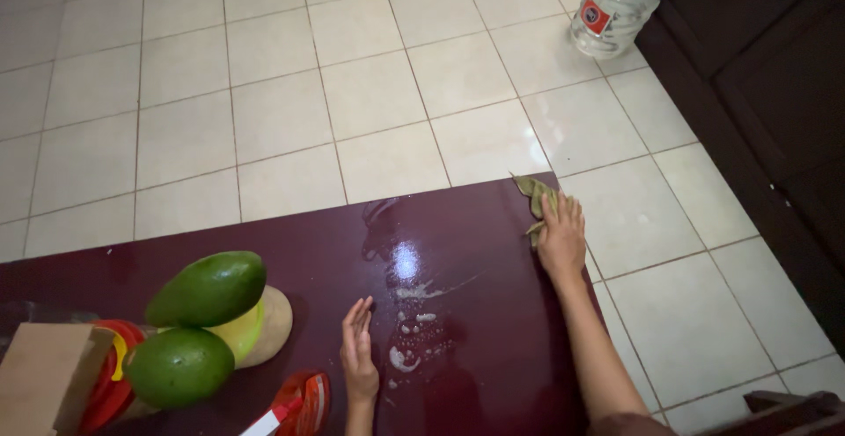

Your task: The person cleans a table by spraying cleaning solution onto the tabletop with a spray bottle and wiping the surface with a cloth.

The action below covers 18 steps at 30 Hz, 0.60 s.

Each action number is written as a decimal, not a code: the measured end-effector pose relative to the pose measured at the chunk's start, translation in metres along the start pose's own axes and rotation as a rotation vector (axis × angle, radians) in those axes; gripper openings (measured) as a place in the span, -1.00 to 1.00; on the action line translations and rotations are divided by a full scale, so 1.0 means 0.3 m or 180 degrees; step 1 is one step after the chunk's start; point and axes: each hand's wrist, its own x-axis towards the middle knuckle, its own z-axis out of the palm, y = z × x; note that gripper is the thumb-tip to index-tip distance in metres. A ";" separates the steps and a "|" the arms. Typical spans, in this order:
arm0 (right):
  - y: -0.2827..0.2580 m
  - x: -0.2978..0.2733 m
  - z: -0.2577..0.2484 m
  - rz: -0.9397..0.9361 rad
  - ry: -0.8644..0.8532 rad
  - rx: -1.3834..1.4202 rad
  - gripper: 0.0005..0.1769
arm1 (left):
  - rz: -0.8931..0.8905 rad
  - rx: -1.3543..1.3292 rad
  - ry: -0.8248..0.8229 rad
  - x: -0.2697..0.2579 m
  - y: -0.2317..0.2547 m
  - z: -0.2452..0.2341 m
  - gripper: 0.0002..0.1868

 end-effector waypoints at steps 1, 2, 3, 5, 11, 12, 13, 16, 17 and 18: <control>-0.004 -0.001 0.008 -0.0018 0.0001 -0.0098 -0.29 | 0.0017 -0.0005 -0.0003 0.004 0.001 0.003 -0.42; -0.004 -0.005 0.015 -0.0024 -0.0009 -0.0199 -0.28 | 0.0004 0.0013 0.0005 0.001 0.003 0.003 -0.42; 0.000 0.005 0.021 -0.0011 -0.0001 -0.0201 -0.28 | -0.0009 0.0032 0.0013 0.000 0.003 0.002 -0.42; -0.009 0.060 0.051 -0.0052 0.0003 -0.0109 -0.30 | 0.0002 0.0081 -0.0004 -0.002 0.000 0.000 -0.42; -0.062 0.206 0.127 -0.0131 0.0119 -0.0125 -0.31 | -0.0063 0.0084 -0.0013 0.000 -0.015 -0.003 -0.43; -0.077 0.198 0.126 -0.0140 0.0097 -0.0125 -0.31 | -0.0079 0.0029 -0.0031 -0.005 -0.015 -0.006 -0.43; -0.102 0.191 0.119 -0.0200 0.0213 -0.0118 -0.36 | -0.0100 0.0033 -0.0020 -0.015 -0.012 -0.010 -0.43; -0.235 0.186 0.051 -0.0208 -0.0104 -0.0177 -0.56 | -0.0158 -0.0035 -0.0007 0.001 -0.013 -0.005 -0.42; -0.305 0.175 0.032 -0.0150 -0.0572 -0.0225 -0.66 | -0.0104 -0.0120 -0.0024 0.006 -0.014 -0.002 -0.42; -0.376 0.151 0.016 -0.0485 -0.0103 0.0036 -0.62 | -0.0076 -0.0189 -0.0048 -0.003 -0.014 -0.008 -0.41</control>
